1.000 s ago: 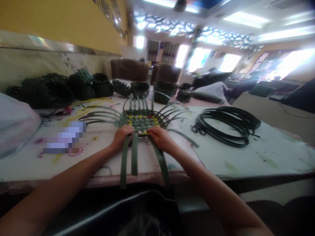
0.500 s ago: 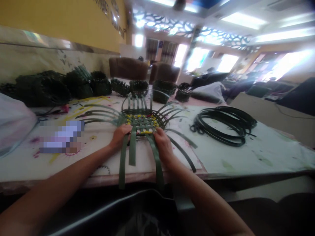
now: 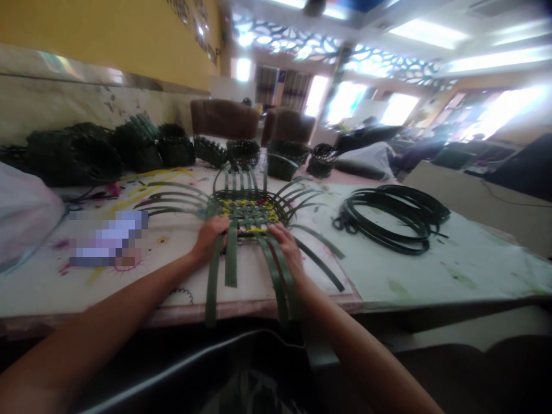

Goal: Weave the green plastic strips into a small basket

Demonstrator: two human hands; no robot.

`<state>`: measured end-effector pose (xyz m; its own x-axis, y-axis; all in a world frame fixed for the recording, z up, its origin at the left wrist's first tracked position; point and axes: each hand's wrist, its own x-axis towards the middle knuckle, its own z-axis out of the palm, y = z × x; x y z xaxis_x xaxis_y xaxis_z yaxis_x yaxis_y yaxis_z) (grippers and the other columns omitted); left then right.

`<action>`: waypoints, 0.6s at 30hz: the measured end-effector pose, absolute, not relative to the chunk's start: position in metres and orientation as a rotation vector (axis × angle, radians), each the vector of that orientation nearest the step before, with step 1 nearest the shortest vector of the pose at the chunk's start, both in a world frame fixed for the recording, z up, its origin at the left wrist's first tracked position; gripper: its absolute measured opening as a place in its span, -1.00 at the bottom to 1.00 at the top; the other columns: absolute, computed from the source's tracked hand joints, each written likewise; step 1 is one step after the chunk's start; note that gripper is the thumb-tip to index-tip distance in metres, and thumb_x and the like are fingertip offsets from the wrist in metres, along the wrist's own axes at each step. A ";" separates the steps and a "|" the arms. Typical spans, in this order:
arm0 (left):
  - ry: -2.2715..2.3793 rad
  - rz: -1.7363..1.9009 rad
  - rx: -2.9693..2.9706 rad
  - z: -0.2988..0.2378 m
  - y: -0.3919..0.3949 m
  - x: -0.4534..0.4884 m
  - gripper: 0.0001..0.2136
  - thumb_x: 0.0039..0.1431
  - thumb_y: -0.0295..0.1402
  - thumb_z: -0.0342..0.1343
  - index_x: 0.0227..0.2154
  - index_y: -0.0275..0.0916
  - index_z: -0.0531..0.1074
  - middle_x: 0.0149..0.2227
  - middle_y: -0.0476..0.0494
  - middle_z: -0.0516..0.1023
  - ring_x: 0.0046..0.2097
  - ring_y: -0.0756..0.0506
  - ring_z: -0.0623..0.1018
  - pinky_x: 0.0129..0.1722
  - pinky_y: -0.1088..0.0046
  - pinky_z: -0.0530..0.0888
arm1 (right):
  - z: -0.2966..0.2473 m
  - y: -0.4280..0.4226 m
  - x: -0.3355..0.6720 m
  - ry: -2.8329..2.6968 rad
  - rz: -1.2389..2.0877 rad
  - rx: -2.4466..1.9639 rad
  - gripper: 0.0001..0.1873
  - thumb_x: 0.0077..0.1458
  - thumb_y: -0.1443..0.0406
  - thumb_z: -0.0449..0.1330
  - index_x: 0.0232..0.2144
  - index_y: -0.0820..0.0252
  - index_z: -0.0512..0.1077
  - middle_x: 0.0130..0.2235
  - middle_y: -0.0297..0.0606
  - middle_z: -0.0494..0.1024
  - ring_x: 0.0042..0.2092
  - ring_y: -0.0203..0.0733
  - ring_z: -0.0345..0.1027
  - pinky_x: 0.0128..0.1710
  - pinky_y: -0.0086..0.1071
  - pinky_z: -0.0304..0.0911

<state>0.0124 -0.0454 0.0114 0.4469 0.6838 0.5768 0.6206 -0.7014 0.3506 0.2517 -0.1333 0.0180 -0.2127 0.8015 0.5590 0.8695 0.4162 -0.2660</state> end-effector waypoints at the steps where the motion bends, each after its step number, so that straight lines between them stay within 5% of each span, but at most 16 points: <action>1: 1.178 1.095 2.596 0.012 -0.046 0.012 -0.69 0.33 -0.18 0.06 -0.44 -0.21 0.57 -0.43 -0.09 0.50 -0.30 -0.08 0.43 -0.25 0.40 0.30 | 0.018 -0.134 0.252 -2.054 -0.137 -1.408 -0.69 0.23 0.39 0.13 -0.05 0.11 0.57 0.24 -0.17 0.42 0.32 -0.04 0.17 0.20 -0.25 0.31; 18: 1.187 1.076 2.584 0.012 -0.045 0.012 -0.57 0.33 -0.08 0.02 -0.56 -0.24 0.49 -0.48 -0.08 0.40 -0.33 -0.07 0.39 -0.31 0.40 0.25 | 0.011 -0.128 0.237 -1.937 -0.058 -1.429 -0.63 0.24 0.31 0.07 0.08 0.18 0.38 0.09 -0.09 0.44 0.20 -0.08 0.22 0.19 -0.19 0.21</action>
